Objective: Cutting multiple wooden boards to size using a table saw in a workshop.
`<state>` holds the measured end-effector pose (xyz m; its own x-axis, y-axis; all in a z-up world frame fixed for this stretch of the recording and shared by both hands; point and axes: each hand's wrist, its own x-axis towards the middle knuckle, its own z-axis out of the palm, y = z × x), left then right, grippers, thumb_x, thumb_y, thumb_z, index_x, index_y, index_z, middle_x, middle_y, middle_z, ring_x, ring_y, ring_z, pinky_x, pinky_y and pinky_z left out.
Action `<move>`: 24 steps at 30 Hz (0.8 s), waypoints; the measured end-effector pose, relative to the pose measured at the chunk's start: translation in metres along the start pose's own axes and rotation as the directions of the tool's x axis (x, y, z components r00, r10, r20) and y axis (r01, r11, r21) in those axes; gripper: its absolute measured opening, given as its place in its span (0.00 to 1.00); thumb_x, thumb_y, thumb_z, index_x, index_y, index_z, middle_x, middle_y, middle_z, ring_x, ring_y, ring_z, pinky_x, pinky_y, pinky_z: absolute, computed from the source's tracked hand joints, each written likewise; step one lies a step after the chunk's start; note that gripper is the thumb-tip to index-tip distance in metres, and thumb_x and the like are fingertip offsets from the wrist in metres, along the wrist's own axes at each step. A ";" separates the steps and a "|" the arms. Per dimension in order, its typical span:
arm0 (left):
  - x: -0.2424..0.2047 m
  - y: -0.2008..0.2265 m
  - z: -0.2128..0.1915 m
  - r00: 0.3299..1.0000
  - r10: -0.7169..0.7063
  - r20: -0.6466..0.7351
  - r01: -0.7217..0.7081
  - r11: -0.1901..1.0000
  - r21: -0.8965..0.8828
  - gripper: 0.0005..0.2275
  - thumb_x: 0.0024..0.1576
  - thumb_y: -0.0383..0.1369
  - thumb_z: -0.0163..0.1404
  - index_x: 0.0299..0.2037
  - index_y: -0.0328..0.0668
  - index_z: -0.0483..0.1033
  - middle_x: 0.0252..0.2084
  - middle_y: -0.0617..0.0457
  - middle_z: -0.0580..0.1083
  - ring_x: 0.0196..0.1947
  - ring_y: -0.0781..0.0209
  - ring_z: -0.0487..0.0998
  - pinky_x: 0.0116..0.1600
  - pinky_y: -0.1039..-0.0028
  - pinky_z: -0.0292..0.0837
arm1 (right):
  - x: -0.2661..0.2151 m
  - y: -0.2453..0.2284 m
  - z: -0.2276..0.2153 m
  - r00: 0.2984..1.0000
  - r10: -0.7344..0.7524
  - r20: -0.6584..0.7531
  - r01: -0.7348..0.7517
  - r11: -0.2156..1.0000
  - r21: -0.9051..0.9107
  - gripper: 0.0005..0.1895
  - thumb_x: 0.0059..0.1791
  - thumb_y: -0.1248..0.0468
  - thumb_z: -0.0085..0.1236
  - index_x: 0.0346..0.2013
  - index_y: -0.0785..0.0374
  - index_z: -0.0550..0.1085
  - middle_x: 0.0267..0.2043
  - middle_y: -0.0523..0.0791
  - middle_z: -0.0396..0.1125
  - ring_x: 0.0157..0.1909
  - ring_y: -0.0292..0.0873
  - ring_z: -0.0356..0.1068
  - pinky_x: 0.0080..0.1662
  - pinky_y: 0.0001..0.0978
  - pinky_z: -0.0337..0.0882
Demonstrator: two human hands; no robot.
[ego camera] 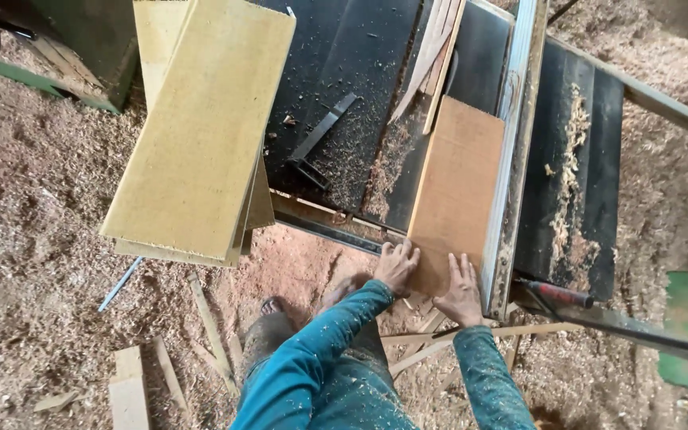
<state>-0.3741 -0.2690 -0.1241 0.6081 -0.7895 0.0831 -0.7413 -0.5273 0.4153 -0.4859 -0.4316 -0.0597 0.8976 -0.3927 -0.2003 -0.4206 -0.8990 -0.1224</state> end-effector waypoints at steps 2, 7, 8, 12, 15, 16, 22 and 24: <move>0.008 -0.002 -0.001 1.000 -0.004 -0.013 0.003 1.000 -0.017 0.47 0.28 0.46 0.65 0.65 0.43 0.67 0.65 0.36 0.62 0.57 0.51 0.70 0.60 0.52 0.53 | 0.008 0.000 -0.005 1.000 0.002 -0.001 -0.002 1.000 0.008 0.60 0.28 0.61 0.68 0.76 0.50 0.57 0.78 0.57 0.44 0.75 0.69 0.49 0.69 0.64 0.59; 0.031 -0.008 -0.004 0.999 -0.001 0.054 0.000 1.000 0.029 0.49 0.29 0.49 0.68 0.67 0.44 0.66 0.66 0.36 0.61 0.61 0.51 0.68 0.61 0.53 0.54 | 0.023 -0.005 -0.022 0.998 0.050 0.033 -0.048 0.998 -0.048 0.61 0.26 0.57 0.66 0.75 0.47 0.58 0.79 0.51 0.45 0.76 0.62 0.50 0.69 0.56 0.62; 0.034 -0.011 -0.002 0.999 -0.006 0.039 0.005 1.000 0.031 0.49 0.29 0.49 0.68 0.67 0.44 0.66 0.66 0.36 0.61 0.61 0.51 0.68 0.61 0.53 0.54 | 0.028 -0.006 -0.023 0.999 0.039 0.024 -0.038 0.998 -0.054 0.61 0.26 0.57 0.66 0.75 0.47 0.58 0.79 0.51 0.45 0.76 0.62 0.50 0.69 0.56 0.62; 0.058 -0.020 0.012 0.997 0.044 -0.066 -0.042 0.998 0.038 0.49 0.25 0.46 0.69 0.63 0.39 0.67 0.63 0.33 0.64 0.53 0.47 0.71 0.59 0.49 0.57 | 0.052 -0.016 -0.040 0.989 0.090 0.116 -0.083 0.995 -0.059 0.59 0.32 0.59 0.68 0.76 0.47 0.52 0.80 0.50 0.39 0.78 0.59 0.43 0.71 0.58 0.56; 0.071 -0.024 0.024 0.986 0.056 -0.155 -0.048 0.998 0.050 0.46 0.22 0.43 0.69 0.57 0.36 0.70 0.59 0.32 0.67 0.48 0.44 0.73 0.57 0.47 0.61 | 0.063 -0.023 -0.051 0.958 0.160 0.238 -0.154 0.987 -0.045 0.63 0.37 0.56 0.72 0.77 0.46 0.42 0.82 0.47 0.29 0.80 0.56 0.34 0.74 0.61 0.46; 0.076 -0.025 0.026 0.984 0.057 -0.170 -0.048 0.997 0.059 0.44 0.22 0.44 0.70 0.55 0.37 0.71 0.57 0.33 0.68 0.48 0.44 0.72 0.56 0.47 0.61 | 0.066 -0.024 -0.053 0.959 0.159 0.236 -0.154 0.987 -0.037 0.66 0.36 0.52 0.75 0.78 0.47 0.40 0.82 0.48 0.29 0.81 0.57 0.34 0.74 0.60 0.44; 0.103 -0.032 0.029 0.999 0.035 0.015 -0.036 0.998 0.051 0.41 0.41 0.44 0.67 0.66 0.38 0.65 0.66 0.29 0.63 0.55 0.46 0.71 0.62 0.44 0.58 | 0.082 -0.033 -0.066 0.951 0.204 0.233 -0.205 0.979 -0.018 0.67 0.36 0.57 0.74 0.78 0.44 0.38 0.83 0.48 0.22 0.81 0.60 0.31 0.72 0.65 0.48; 0.117 -0.034 0.038 1.000 0.024 -0.013 -0.023 0.998 0.060 0.37 0.43 0.42 0.64 0.64 0.37 0.67 0.65 0.30 0.65 0.54 0.47 0.72 0.61 0.46 0.57 | 0.095 -0.028 -0.068 0.947 0.206 0.248 -0.200 0.979 -0.046 0.66 0.35 0.57 0.73 0.78 0.43 0.40 0.82 0.49 0.25 0.80 0.60 0.32 0.72 0.65 0.48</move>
<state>-0.2889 -0.3553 -0.1631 0.5941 -0.7976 0.1048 -0.7708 -0.5271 0.3579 -0.3802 -0.4568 -0.0094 0.7305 -0.5084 -0.4559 -0.5855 -0.8099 -0.0351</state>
